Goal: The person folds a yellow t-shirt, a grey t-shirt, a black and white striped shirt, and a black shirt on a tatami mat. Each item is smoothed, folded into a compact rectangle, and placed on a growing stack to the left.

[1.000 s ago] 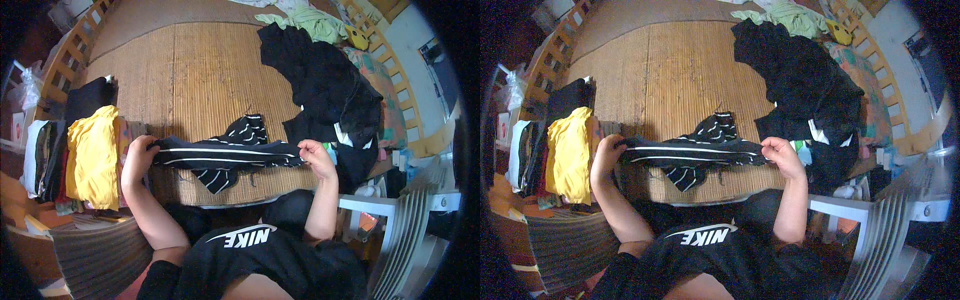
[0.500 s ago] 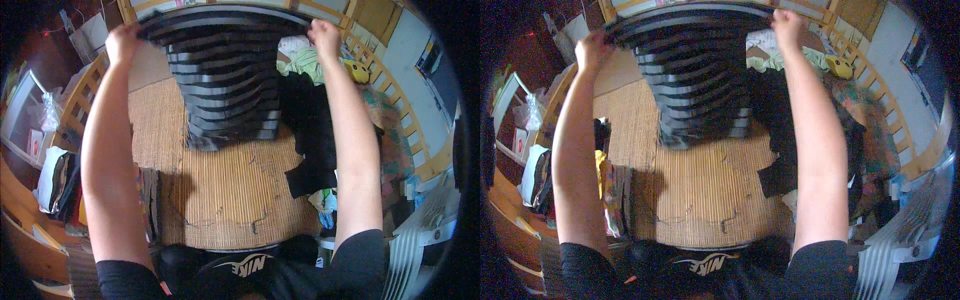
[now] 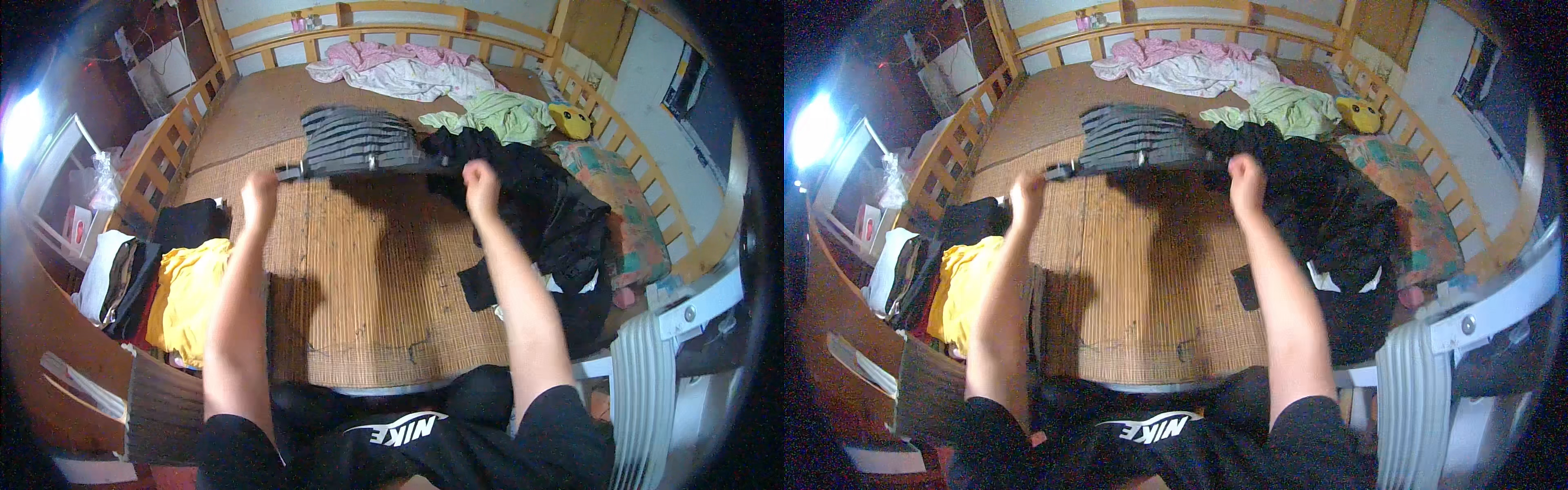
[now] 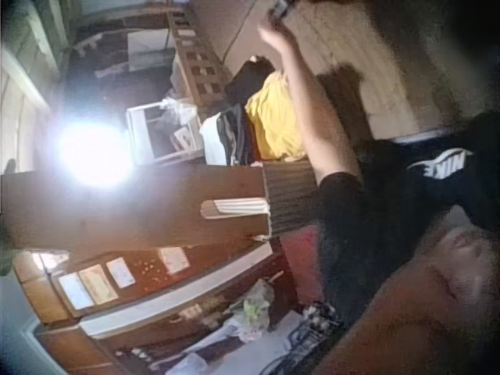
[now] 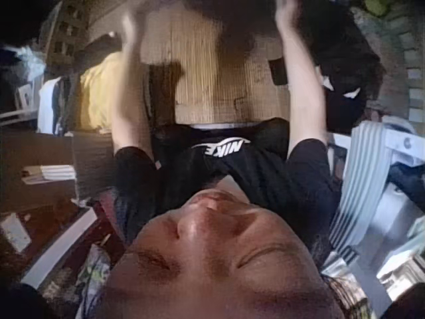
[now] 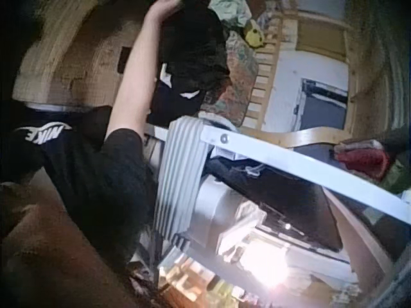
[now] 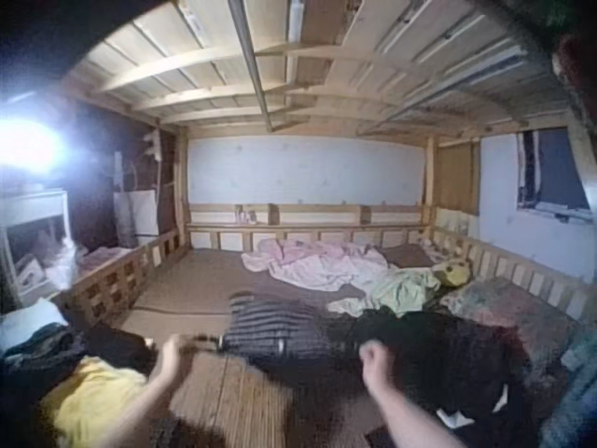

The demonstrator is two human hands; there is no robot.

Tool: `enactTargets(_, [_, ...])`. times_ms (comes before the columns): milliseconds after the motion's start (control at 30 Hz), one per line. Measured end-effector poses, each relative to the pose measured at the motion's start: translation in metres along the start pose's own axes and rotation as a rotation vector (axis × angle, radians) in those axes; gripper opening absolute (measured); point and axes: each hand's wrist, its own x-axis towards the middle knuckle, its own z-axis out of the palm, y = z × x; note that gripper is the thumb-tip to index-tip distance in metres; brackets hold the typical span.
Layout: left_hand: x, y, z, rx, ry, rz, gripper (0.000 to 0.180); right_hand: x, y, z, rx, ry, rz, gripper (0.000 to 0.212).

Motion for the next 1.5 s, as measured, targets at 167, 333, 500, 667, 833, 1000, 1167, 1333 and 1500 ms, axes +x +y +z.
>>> enactTargets(167, [-0.149,-0.014,0.024,-0.126,-0.252,-0.097,0.008,-0.150,0.047,-0.009,-0.129,-0.157,0.104,0.003])
enactTargets(333, [-0.227,0.016,0.000,0.010,-0.531,-0.123,0.013,-0.214,0.059,-0.047,-0.302,-0.328,0.172,0.007])
enactTargets(500, [-0.264,0.014,-0.023,0.043,-0.636,-0.136,0.012,-0.234,0.048,-0.073,-0.451,-0.544,0.088,0.003])
enactTargets(667, [-0.284,0.010,-0.034,0.173,-0.820,-0.087,0.012,-0.254,0.031,-0.095,-0.647,-0.703,-0.055,0.002])
enactTargets(833, [-0.275,0.054,-0.062,0.158,-0.928,-0.286,0.013,-0.262,0.003,-0.102,-1.053,-0.947,0.235,0.019])
enactTargets(1000, [-0.244,0.076,-0.079,0.229,-1.053,-0.427,0.031,-0.265,-0.047,-0.097,-1.184,-1.059,0.205,0.019])
enactTargets(1167, [-0.243,0.061,-0.052,0.257,-0.559,-0.383,0.041,-0.257,-0.089,-0.037,-0.805,-0.981,0.117,0.022])
enactTargets(1333, [-0.260,0.026,-0.036,0.178,-0.710,-0.477,0.039,-0.241,-0.078,0.108,-0.172,-0.944,0.184,0.021])
enactTargets(1500, [-0.247,0.026,-0.034,0.089,-0.662,-0.495,0.018,-0.236,-0.048,0.233,-0.194,-1.014,0.319,0.034])
